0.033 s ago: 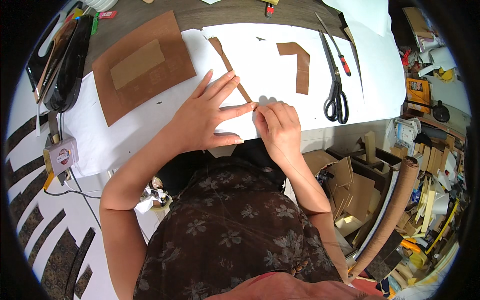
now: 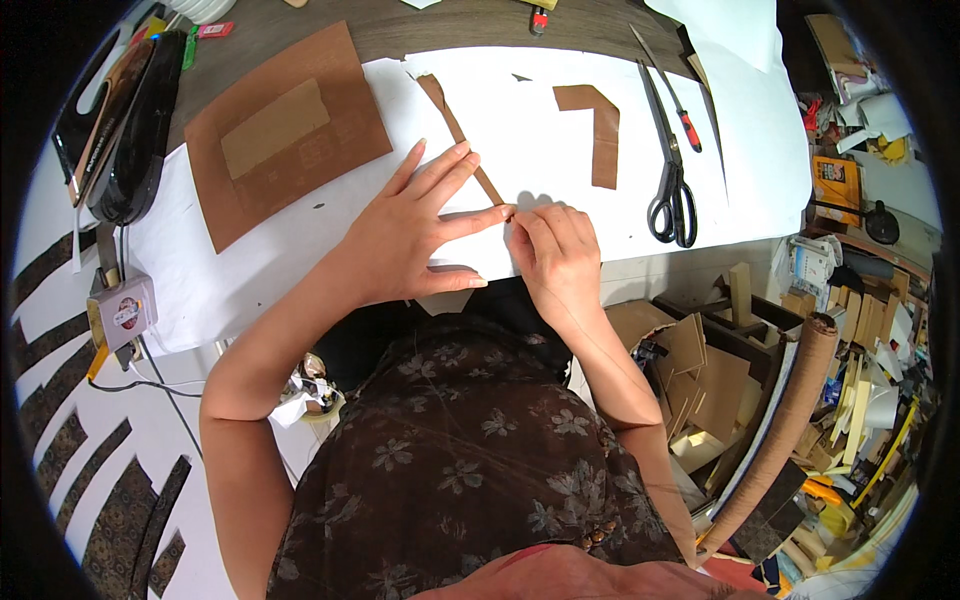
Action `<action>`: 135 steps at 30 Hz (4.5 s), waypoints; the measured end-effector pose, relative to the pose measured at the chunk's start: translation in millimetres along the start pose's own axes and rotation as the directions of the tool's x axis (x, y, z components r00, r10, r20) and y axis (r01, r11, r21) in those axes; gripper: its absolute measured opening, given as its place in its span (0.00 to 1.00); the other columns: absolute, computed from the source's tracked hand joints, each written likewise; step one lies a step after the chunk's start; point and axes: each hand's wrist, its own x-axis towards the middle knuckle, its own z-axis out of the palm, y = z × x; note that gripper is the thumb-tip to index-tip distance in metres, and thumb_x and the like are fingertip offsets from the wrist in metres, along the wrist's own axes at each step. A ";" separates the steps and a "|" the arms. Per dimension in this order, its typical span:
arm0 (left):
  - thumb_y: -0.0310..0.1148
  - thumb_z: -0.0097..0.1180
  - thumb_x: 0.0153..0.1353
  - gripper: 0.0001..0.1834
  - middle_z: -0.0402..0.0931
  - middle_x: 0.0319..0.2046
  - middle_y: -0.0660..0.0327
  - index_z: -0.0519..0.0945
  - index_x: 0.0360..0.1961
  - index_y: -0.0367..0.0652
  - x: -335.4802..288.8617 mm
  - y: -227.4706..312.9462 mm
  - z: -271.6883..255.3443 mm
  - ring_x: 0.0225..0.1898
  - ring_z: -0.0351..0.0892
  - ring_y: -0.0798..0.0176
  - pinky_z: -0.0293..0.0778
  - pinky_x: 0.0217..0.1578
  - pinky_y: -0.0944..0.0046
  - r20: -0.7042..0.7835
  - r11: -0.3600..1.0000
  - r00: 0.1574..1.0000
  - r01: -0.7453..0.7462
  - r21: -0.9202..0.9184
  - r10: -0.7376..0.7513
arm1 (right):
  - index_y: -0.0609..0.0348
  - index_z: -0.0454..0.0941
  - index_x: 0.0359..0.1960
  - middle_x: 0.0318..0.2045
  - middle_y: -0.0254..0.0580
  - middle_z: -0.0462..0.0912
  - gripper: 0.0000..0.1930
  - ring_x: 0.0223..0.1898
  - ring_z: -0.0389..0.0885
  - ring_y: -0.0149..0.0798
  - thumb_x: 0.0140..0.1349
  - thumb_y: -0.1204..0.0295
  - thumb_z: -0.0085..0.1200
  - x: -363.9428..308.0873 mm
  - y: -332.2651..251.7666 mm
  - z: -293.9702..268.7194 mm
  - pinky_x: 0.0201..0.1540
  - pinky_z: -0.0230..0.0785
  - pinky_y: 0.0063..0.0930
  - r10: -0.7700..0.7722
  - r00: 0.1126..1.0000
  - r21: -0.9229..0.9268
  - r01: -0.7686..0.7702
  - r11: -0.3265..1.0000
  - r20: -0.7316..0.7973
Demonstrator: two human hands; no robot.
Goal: The person uses a hot knife to cut and shape a brown leather strip on a white worktable, then trims the edges with scissors. They repeat the cutting and trimming steps on the same strip, folding and pressing it between passes. The workspace contains an iron, scissors, and other craft tools.
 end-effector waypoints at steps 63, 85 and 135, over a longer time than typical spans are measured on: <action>0.68 0.65 0.61 0.55 0.59 0.80 0.54 0.63 0.80 0.44 -16.6 -31.3 -29.0 0.85 0.47 0.52 0.46 0.83 0.43 0.202 0.981 0.965 -0.182 0.059 0.167 | 0.55 0.86 0.63 0.42 0.35 0.76 0.25 0.47 0.75 0.41 0.62 0.74 0.63 1.6 -8.1 -3.2 0.64 0.62 0.46 -0.240 0.936 -0.067 0.265 0.962 0.259; 0.68 0.67 0.60 0.55 0.62 0.79 0.54 0.65 0.79 0.44 -16.5 -29.1 -26.1 0.84 0.51 0.52 0.49 0.82 0.42 0.174 0.982 0.972 -0.173 0.070 0.159 | 0.64 0.89 0.47 0.39 0.42 0.84 0.15 0.38 0.85 0.46 0.56 0.82 0.70 -11.9 -53.8 21.1 0.42 0.80 0.38 0.140 0.990 0.011 -0.140 0.990 0.007; 0.68 0.71 0.55 0.51 0.59 0.81 0.54 0.72 0.77 0.58 -15.4 -32.4 -25.5 0.84 0.51 0.47 0.50 0.81 0.41 0.179 0.982 0.968 -0.185 0.044 0.174 | 0.64 0.88 0.42 0.32 0.41 0.83 0.11 0.30 0.82 0.44 0.57 0.79 0.71 -17.7 -53.1 24.5 0.35 0.77 0.37 0.290 0.955 0.168 -0.276 0.946 -0.061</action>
